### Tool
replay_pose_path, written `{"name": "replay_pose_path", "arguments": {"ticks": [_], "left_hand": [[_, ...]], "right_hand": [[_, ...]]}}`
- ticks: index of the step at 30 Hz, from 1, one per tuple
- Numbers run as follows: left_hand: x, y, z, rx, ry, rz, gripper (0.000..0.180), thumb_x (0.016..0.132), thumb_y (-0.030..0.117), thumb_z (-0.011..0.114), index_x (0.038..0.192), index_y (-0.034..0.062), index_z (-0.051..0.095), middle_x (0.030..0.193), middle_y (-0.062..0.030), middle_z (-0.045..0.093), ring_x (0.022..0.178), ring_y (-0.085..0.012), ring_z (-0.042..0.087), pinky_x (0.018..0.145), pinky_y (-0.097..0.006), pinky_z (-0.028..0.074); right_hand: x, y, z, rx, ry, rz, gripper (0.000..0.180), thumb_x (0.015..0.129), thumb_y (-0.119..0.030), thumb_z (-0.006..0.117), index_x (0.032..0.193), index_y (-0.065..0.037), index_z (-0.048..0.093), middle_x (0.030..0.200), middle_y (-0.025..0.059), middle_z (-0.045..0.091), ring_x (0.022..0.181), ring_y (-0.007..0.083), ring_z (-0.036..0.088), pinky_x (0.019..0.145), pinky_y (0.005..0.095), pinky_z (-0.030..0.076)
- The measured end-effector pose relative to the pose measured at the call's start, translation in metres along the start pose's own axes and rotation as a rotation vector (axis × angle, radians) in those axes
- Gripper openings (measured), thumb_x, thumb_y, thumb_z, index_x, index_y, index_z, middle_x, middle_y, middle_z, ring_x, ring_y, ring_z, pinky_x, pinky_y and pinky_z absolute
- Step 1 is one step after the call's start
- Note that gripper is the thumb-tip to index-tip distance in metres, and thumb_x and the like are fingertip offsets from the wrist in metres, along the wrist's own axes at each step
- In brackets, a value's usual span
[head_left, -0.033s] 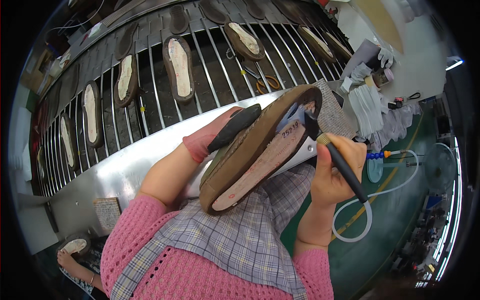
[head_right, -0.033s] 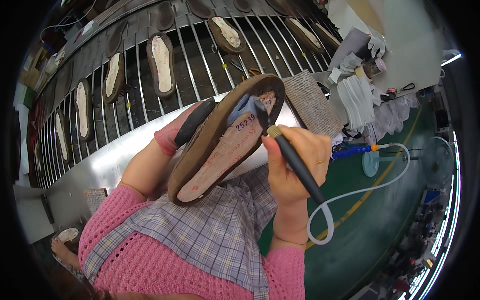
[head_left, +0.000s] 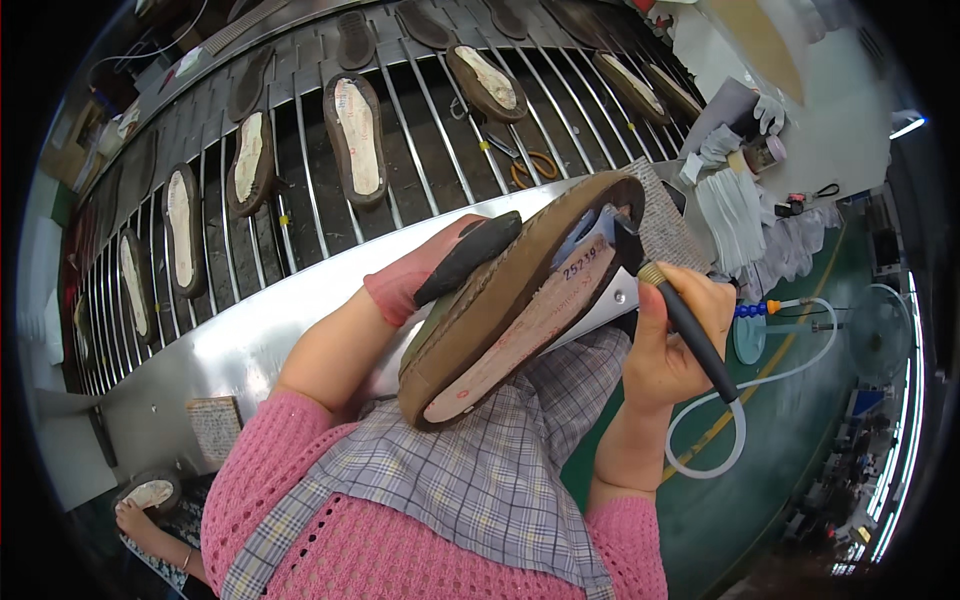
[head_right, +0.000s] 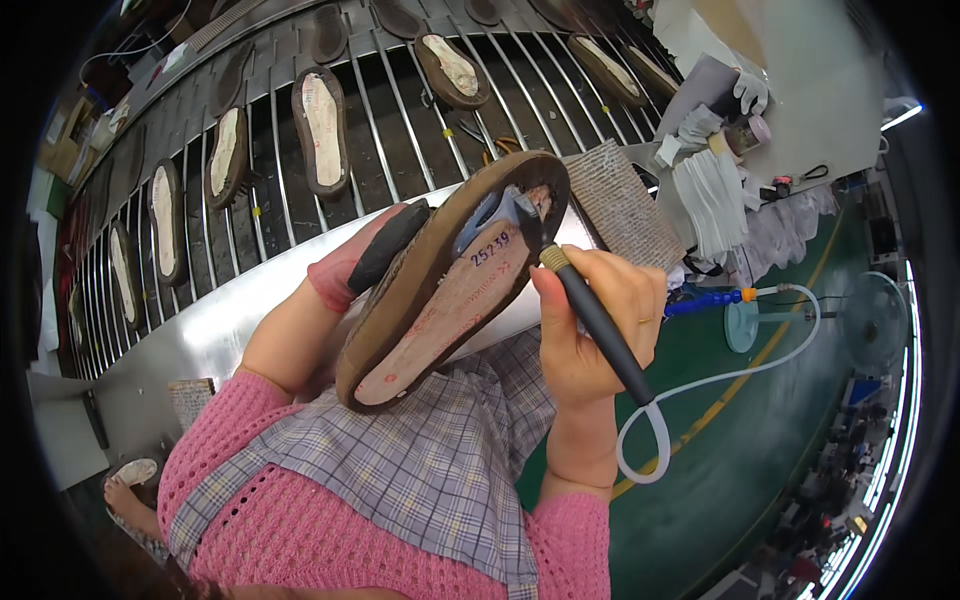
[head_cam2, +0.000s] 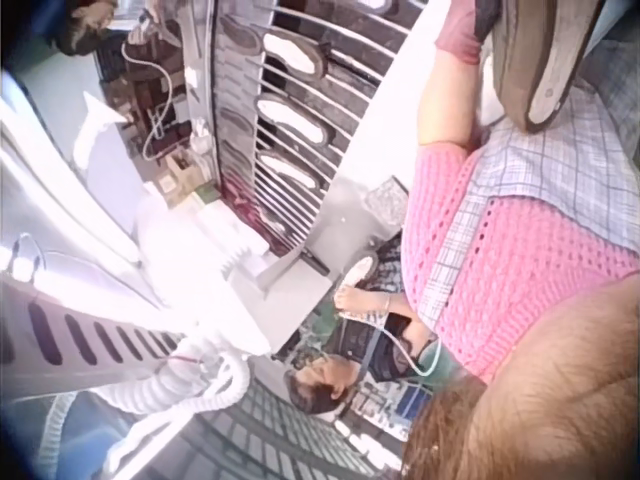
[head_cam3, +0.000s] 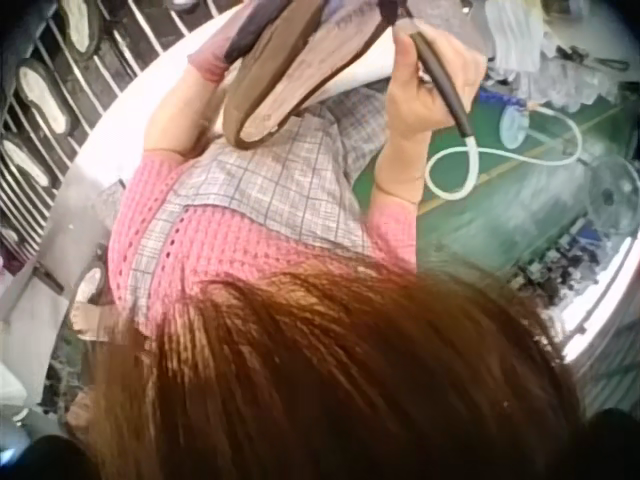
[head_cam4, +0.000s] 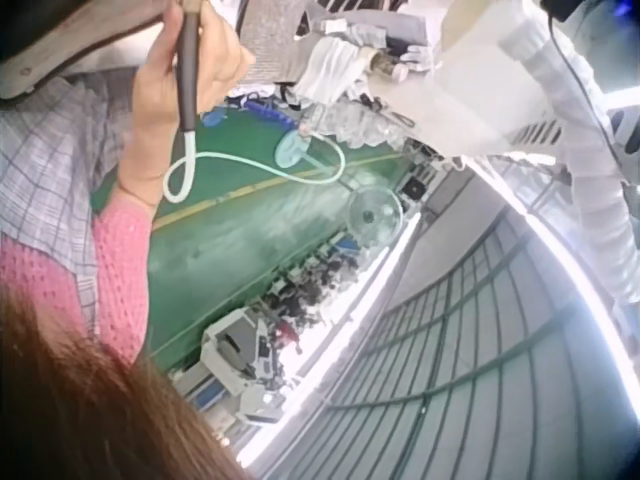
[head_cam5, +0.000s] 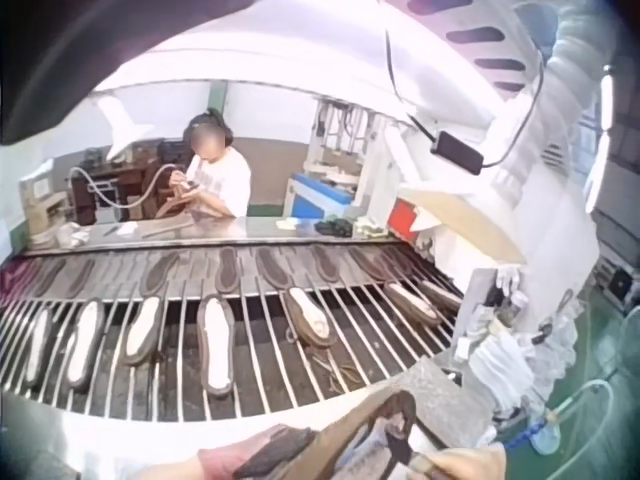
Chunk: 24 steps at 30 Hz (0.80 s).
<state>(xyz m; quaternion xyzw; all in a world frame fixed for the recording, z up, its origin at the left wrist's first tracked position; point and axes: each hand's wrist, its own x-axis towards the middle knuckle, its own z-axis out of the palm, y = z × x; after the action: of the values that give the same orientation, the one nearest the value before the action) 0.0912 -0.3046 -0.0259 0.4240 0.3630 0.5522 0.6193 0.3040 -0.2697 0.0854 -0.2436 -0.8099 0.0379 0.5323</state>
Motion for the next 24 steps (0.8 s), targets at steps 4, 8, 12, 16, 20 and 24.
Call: {"name": "replay_pose_path", "arguments": {"ticks": [4,8,12,16,20,24], "left_hand": [[0.0,0.0,-0.004,0.056,0.002,-0.008,0.036,0.091,0.034,0.057,0.103,-0.0001,0.064,0.095,-0.002,0.062,0.088,-0.0058,0.05,0.079,-0.024,0.045],[-0.002,0.012,0.002,0.081,-0.009,0.021,0.033,0.09,0.03,0.059,0.098,-0.0011,0.066,0.09,-0.0003,0.062,0.086,-0.0041,0.047,0.077,-0.023,0.043],[-0.006,0.024,0.003,0.181,-0.113,0.123,0.034,0.09,0.03,0.059,0.105,-0.0007,0.065,0.096,-0.0015,0.063,0.09,-0.0045,0.049,0.08,-0.024,0.044],[-0.009,0.035,0.003,0.181,-0.153,0.166,0.034,0.091,0.028,0.059,0.112,0.0006,0.063,0.103,-0.0031,0.063,0.094,-0.0056,0.052,0.083,-0.024,0.045],[-0.007,0.039,0.006,0.181,-0.175,0.194,0.035,0.093,0.027,0.058,0.117,0.0015,0.062,0.107,-0.0043,0.064,0.097,-0.0064,0.054,0.086,-0.025,0.046],[-0.001,0.036,0.005,0.169,-0.162,0.18,0.035,0.093,0.027,0.058,0.117,0.0017,0.062,0.108,-0.0045,0.063,0.097,-0.0066,0.054,0.086,-0.025,0.046]], "right_hand": [[0.003,0.002,-0.003,-0.04,0.013,-0.02,0.025,0.076,-0.014,0.079,0.092,-0.002,0.064,0.085,0.0074,0.065,0.075,0.0227,0.056,0.068,0.0319,0.044],[0.001,0.001,-0.007,0.002,-0.025,-0.018,0.026,0.075,-0.013,0.079,0.093,-0.002,0.064,0.085,0.0073,0.065,0.075,0.0224,0.056,0.069,0.0318,0.043],[0.001,-0.001,-0.01,0.094,-0.063,0.004,0.026,0.074,-0.012,0.079,0.093,-0.003,0.064,0.083,0.0068,0.065,0.073,0.0214,0.056,0.068,0.0308,0.043],[0.001,-0.004,-0.013,0.157,-0.125,0.016,0.025,0.074,-0.013,0.079,0.092,-0.003,0.064,0.082,0.0058,0.065,0.072,0.0207,0.056,0.066,0.0302,0.042],[0.001,-0.006,-0.015,0.206,-0.182,0.017,0.024,0.074,-0.014,0.079,0.091,-0.004,0.065,0.081,0.0048,0.065,0.071,0.0199,0.055,0.065,0.03,0.042],[0.001,-0.008,-0.017,0.218,-0.256,0.021,0.025,0.073,-0.014,0.08,0.091,-0.005,0.065,0.081,0.0044,0.065,0.071,0.0198,0.055,0.065,0.0302,0.042]]}}
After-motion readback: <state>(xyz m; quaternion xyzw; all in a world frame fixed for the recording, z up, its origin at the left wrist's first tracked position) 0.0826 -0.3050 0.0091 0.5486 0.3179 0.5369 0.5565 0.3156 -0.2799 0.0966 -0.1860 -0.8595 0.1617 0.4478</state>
